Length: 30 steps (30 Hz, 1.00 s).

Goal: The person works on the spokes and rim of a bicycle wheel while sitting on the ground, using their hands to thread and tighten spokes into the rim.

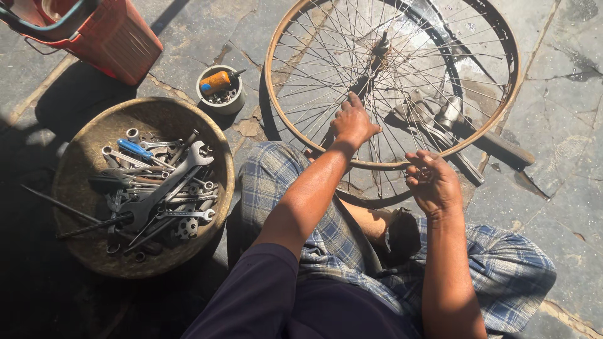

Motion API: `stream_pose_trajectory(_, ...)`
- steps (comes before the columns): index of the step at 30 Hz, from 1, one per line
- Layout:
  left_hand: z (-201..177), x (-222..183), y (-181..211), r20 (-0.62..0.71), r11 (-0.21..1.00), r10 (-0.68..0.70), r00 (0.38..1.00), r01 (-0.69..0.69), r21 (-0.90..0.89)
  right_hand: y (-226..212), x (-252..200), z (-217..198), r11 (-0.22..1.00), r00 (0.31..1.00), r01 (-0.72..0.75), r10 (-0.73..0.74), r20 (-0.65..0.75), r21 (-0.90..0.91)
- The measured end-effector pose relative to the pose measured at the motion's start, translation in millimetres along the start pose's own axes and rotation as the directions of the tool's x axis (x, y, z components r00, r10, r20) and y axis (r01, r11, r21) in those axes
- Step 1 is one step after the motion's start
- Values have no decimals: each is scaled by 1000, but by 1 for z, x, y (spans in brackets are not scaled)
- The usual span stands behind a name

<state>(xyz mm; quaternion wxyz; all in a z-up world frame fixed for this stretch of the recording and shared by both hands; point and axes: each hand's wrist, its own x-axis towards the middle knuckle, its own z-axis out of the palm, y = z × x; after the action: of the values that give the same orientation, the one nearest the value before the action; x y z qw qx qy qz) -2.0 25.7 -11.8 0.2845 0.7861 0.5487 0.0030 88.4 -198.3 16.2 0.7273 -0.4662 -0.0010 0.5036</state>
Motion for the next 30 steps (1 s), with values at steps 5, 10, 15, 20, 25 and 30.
stream_pose_trajectory(5,48,27,-12,-113,987,87,990,-70,145,19,32,-26,929,981,97,-149,-121,-356)
stream_pose_trajectory(10,55,20,-11,-117,945,178,977,-137,298,40,67,-52,994,984,111,-111,-137,-7)
stream_pose_trajectory(15,21,-2,-5,-55,959,145,988,-127,253,38,58,-35,973,991,48,-74,-112,-225)
stream_pose_trajectory(20,13,-2,-4,-20,971,91,996,-84,224,43,75,-1,557,971,127,-240,-13,-821)
stream_pose_trajectory(25,16,7,-10,2,982,89,996,-88,166,78,121,-22,117,941,260,-254,224,-959)
stream_pose_trajectory(30,21,13,-9,34,981,39,999,-45,190,103,156,-41,627,984,89,67,167,-774)
